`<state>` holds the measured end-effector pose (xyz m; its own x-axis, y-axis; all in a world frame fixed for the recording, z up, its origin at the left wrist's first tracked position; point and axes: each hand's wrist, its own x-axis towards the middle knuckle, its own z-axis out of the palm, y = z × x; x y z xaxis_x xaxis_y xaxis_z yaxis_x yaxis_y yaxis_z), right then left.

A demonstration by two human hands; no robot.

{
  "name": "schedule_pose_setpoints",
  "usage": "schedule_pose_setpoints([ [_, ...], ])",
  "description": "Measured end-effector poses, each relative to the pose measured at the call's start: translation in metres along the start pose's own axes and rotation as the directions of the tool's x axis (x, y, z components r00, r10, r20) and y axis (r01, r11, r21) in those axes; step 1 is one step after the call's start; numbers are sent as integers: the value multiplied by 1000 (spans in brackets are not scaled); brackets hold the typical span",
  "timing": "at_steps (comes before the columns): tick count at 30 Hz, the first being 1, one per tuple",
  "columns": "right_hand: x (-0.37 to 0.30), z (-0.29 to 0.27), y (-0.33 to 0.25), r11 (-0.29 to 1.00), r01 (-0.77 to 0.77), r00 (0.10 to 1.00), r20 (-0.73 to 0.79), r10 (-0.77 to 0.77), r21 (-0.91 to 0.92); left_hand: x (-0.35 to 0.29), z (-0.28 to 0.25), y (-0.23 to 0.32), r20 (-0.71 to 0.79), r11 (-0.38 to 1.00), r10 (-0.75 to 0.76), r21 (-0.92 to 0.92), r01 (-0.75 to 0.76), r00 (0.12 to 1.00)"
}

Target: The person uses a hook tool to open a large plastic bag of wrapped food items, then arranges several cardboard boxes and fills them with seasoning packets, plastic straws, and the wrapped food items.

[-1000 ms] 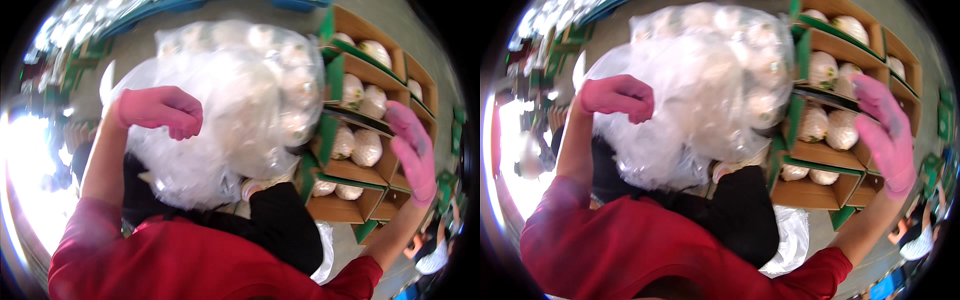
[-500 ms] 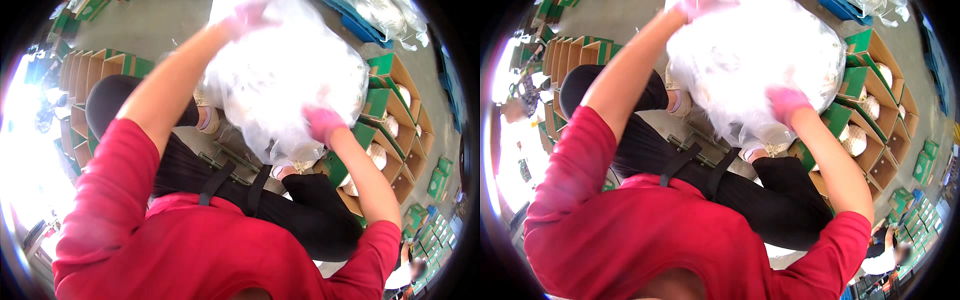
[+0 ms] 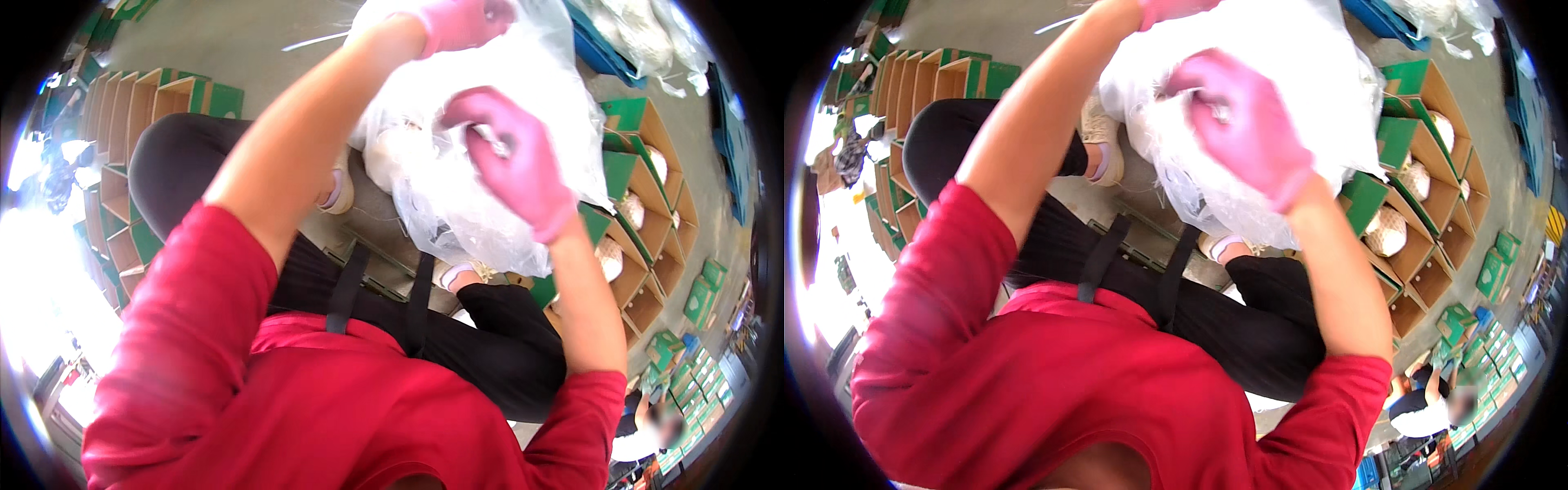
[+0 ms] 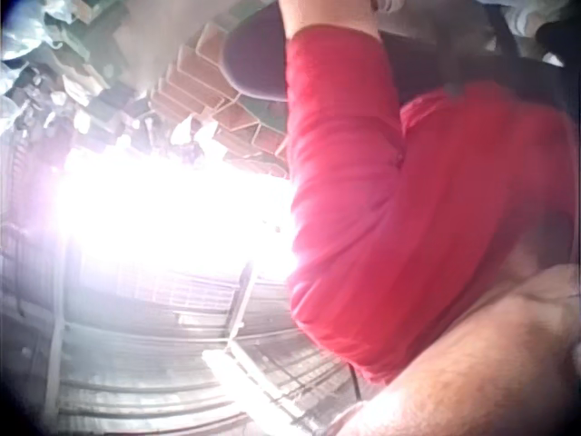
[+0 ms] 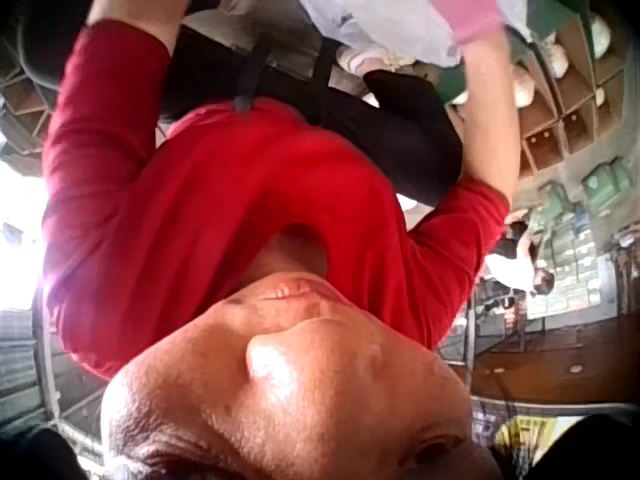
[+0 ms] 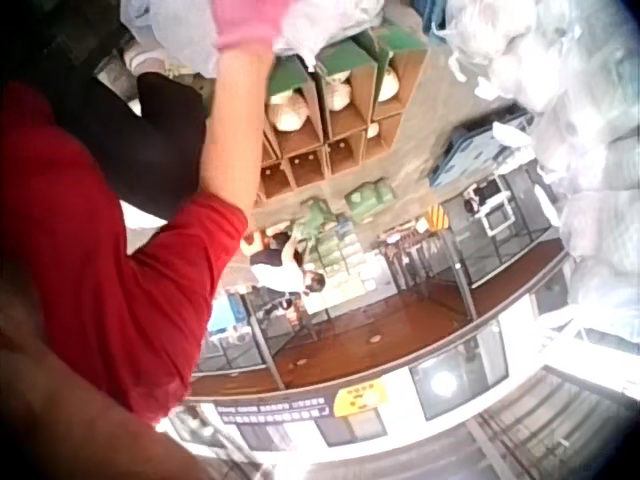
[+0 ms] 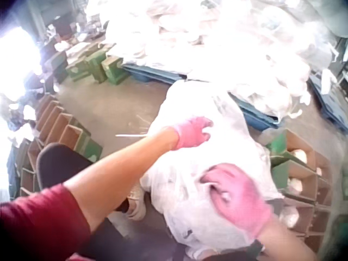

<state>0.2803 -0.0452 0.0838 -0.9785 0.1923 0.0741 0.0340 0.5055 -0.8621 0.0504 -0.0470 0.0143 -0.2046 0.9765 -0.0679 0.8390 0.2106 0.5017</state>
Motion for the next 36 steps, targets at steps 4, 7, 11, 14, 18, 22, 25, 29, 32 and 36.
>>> schedule_pose_setpoints([
  [4, 27, 96, 72, 982, -187, 948, -260, 184, 15, -95, -5, 67, -680, 803, 46, -411, -432, 732],
  [7, -20, 179, 152, 892, -443, 853, -265, 450, 86, -135, 57, 46, -102, 758, -162, -650, 58, 981],
  [11, -51, 157, 132, 765, -614, 781, -13, 624, -194, -187, 125, -52, 479, 853, -521, 305, 423, 706],
  [14, -66, 82, 150, 501, -615, 680, -87, 728, -609, -206, 112, -60, 426, 764, -646, 361, 535, 634],
  [18, -61, 39, 117, 458, -454, 713, -4, 701, -764, -209, 117, -44, 443, 781, -618, 441, 442, 649],
  [22, -17, 52, 43, 794, -376, 908, -20, 418, -478, -194, 118, -23, 453, 750, -609, 62, 659, 651],
  [25, 2, 105, 70, 769, -543, 837, 299, 459, 339, -179, 122, -12, 465, 640, -616, -176, 748, 636],
  [29, -49, 130, 164, 447, -767, 560, -140, 817, -461, -199, 165, -8, 390, 484, -739, -260, 836, 549],
  [32, -104, 91, 146, 357, -763, 426, -3, 905, -539, -212, 195, -26, 313, 397, -709, -563, 724, 632],
  [36, -123, 43, 91, 514, -848, 460, 303, 835, -130, -213, 203, -55, 515, -98, -540, -824, 558, 665],
])
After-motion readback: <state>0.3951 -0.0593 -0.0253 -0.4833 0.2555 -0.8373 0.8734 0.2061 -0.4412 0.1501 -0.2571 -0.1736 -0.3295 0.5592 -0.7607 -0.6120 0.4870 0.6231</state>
